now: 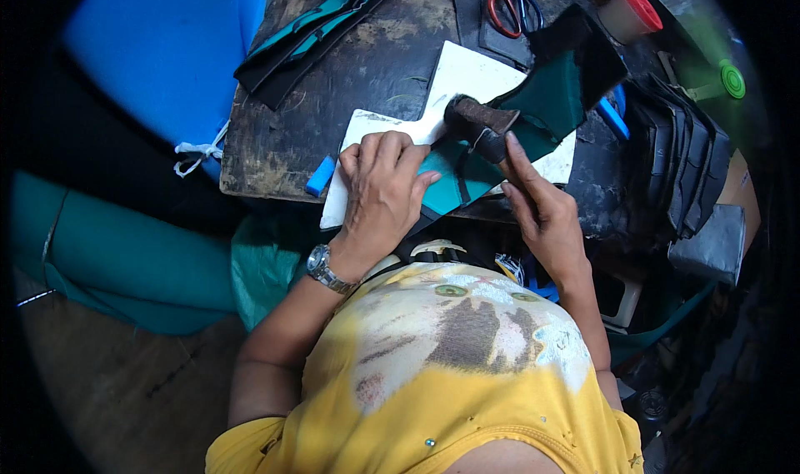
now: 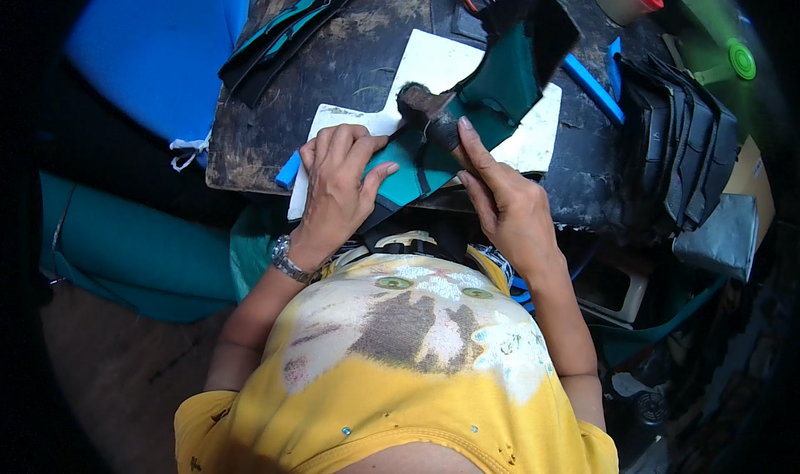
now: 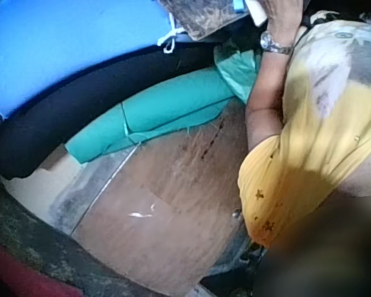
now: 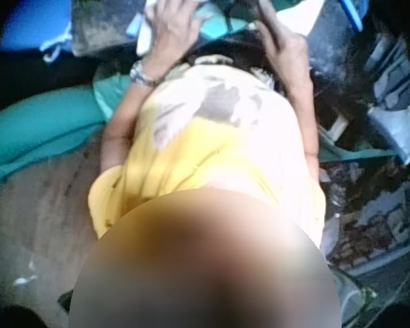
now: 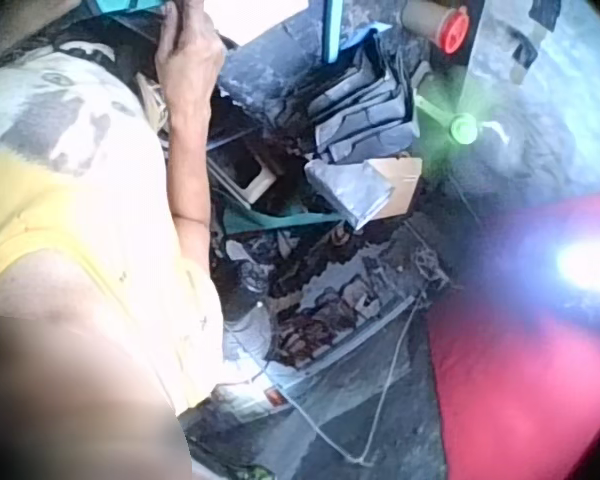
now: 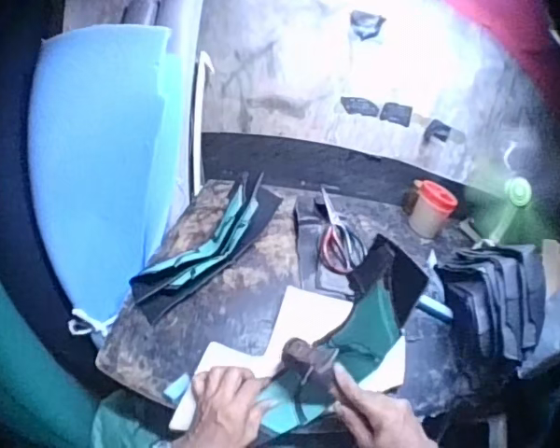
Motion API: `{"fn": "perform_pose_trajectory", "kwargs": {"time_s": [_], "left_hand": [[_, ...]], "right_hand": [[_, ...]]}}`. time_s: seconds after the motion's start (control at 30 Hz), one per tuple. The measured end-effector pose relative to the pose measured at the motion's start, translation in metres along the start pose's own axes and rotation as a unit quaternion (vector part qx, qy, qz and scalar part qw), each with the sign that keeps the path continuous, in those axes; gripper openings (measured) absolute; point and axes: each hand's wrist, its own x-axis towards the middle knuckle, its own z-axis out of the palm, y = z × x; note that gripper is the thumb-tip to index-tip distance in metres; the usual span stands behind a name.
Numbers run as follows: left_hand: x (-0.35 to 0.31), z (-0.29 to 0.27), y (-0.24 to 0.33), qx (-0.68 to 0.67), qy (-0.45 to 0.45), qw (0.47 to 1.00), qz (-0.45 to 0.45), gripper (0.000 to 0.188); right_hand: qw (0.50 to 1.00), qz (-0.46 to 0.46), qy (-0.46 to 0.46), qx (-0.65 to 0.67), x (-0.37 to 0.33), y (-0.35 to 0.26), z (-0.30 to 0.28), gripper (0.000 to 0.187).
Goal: The person repeatedly hammers teal and black footwear parts on a white board to shape them, then uses scissors to trim a blue foam strip. The person handles multiple footwear parts one at a time, placing them aside after each hammering cycle.
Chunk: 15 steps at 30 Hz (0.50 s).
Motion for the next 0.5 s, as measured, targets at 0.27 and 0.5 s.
{"fn": "perform_pose_trajectory", "kwargs": {"time_s": [0.27, 0.5], "left_hand": [[-0.003, 0.004, -0.001, 0.042, 0.019, 0.997, 0.056, 0.019], [-0.001, 0.003, -0.003, 0.038, 0.017, 0.996, 0.074, 0.018]], "right_hand": [[0.999, -0.034, 0.004, 0.025, 0.0, -0.005, 0.002, 0.068], [0.998, 0.012, -0.039, 0.051, 0.0, -0.011, 0.0, 0.066]]}}
